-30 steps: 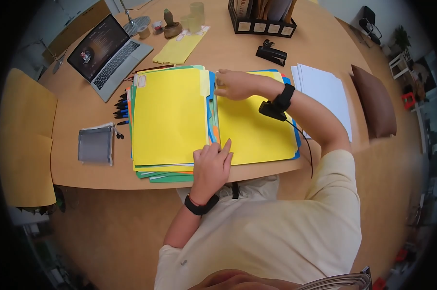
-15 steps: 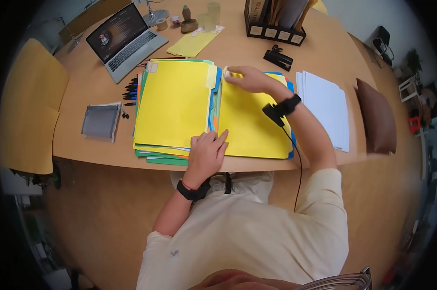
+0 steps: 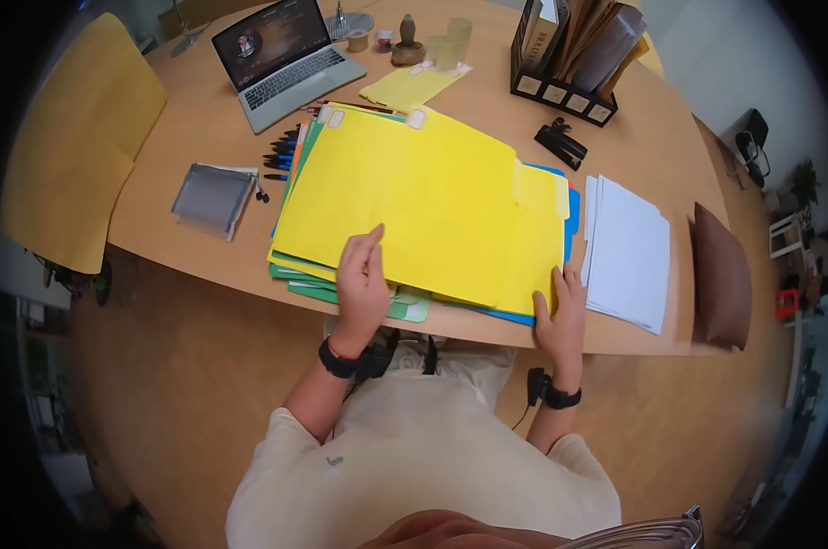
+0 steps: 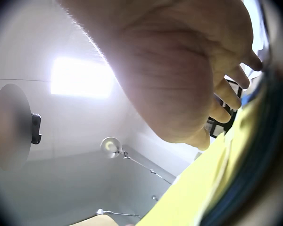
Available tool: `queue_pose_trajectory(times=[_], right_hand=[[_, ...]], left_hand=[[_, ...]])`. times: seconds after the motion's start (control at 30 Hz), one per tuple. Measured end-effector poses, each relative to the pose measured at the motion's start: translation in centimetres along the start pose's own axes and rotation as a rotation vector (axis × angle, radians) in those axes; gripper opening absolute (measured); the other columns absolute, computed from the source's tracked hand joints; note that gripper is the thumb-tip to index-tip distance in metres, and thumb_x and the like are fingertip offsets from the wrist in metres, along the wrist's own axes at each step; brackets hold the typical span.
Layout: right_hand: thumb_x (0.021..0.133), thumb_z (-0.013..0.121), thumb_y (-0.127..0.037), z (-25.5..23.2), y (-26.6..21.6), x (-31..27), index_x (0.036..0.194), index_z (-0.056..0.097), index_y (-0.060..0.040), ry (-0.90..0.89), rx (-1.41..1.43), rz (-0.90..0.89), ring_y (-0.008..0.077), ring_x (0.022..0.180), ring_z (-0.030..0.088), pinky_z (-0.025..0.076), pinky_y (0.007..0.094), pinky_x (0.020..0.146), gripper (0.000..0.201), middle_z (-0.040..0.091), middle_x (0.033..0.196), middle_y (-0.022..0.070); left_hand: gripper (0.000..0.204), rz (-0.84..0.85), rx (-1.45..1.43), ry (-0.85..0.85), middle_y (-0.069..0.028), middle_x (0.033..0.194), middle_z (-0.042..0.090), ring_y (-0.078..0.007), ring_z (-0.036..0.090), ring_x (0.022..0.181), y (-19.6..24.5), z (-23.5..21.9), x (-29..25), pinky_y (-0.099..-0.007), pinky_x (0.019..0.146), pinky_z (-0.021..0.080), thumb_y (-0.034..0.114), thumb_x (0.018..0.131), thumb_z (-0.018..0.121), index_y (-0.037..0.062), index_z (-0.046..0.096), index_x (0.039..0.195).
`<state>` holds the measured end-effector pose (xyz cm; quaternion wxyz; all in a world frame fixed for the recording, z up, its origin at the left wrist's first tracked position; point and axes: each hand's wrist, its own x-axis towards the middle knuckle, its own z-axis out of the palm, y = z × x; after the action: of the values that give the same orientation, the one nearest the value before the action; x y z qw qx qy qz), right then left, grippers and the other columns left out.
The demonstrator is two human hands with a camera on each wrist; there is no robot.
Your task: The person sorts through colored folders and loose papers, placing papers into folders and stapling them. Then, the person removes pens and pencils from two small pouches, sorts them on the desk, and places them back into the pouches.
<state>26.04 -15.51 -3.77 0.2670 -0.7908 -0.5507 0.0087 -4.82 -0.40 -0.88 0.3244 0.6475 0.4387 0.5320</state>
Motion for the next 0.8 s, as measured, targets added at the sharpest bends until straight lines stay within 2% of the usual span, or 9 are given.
queue_pose_trajectory(times=[0.13,0.23,0.4,0.57,0.67,0.77,0.8], right_hand=[[0.1,0.07,-0.025,-0.2,-0.6,-0.4,0.147,0.061,-0.0013,-0.011,-0.026,0.025,0.0444,0.152,0.041,0.028,0.0592,0.127,0.053,0.049,0.163,0.0229],[0.1,0.07,-0.025,-0.2,-0.7,0.0,0.147,0.061,-0.0015,-0.011,-0.035,0.025,0.0443,0.152,0.041,0.027,0.0595,0.127,0.053,0.049,0.163,0.0221],[0.1,0.069,-0.027,-0.1,-0.5,0.0,0.147,0.061,-0.0016,-0.007,-0.046,0.02,0.044,0.152,0.042,0.028,0.0595,0.127,0.053,0.049,0.163,0.0214],[0.101,0.069,-0.027,-0.3,-0.7,0.0,0.148,0.061,-0.0018,-0.013,-0.036,0.018,0.0436,0.153,0.04,0.027,0.0594,0.128,0.054,0.048,0.163,0.0211],[0.101,0.069,-0.027,-0.4,-0.7,0.0,0.148,0.061,-0.0019,-0.019,-0.039,0.017,0.0437,0.153,0.04,0.027,0.0594,0.128,0.054,0.048,0.163,0.0211],[0.101,0.069,-0.028,-0.4,-0.7,0.1,0.148,0.061,-0.0021,-0.019,-0.043,0.013,0.0441,0.153,0.041,0.028,0.0597,0.127,0.054,0.048,0.163,0.0212],[0.101,0.069,-0.028,-0.4,-0.6,0.1,0.148,0.061,-0.0021,-0.017,-0.046,0.011,0.0443,0.153,0.041,0.028,0.0599,0.127,0.055,0.049,0.163,0.0213]], left_hand=[[0.028,0.012,0.214,0.104,-0.0185,0.112,0.068,-0.0313,0.067,0.105,-2.5,-4.3,2.1,-0.0349,0.095,0.052,0.0,0.107,0.053,-0.0054,0.07,0.128],[0.028,-0.066,0.369,0.093,-0.0202,0.117,0.07,-0.0342,0.067,0.111,-6.2,-7.9,3.2,-0.039,0.1,0.052,0.001,0.107,0.052,-0.0052,0.07,0.127],[0.028,-0.095,0.543,0.056,-0.0212,0.12,0.069,-0.0373,0.067,0.115,-5.3,-10.7,3.6,-0.0423,0.103,0.052,0.001,0.105,0.054,-0.0034,0.07,0.127],[0.031,-0.105,0.879,0.034,-0.0205,0.127,0.061,-0.0412,0.057,0.121,-4.3,-10.6,3.2,-0.0479,0.107,0.047,0.009,0.102,0.064,0.0027,0.068,0.131],[0.035,-0.079,1.208,0.104,-0.0187,0.128,0.06,-0.041,0.054,0.123,-2.7,-9.1,2.5,-0.0504,0.107,0.044,0.013,0.098,0.071,0.004,0.068,0.131],[0.039,0.08,1.124,0.052,-0.017,0.128,0.06,-0.04,0.054,0.122,-0.8,-6.9,2.3,-0.0512,0.106,0.044,0.016,0.093,0.077,0.0044,0.069,0.13],[0.04,0.124,0.999,-0.049,-0.0172,0.128,0.061,-0.0403,0.054,0.122,0.2,-5.7,2.0,-0.051,0.106,0.044,0.017,0.093,0.078,0.0051,0.069,0.13]])
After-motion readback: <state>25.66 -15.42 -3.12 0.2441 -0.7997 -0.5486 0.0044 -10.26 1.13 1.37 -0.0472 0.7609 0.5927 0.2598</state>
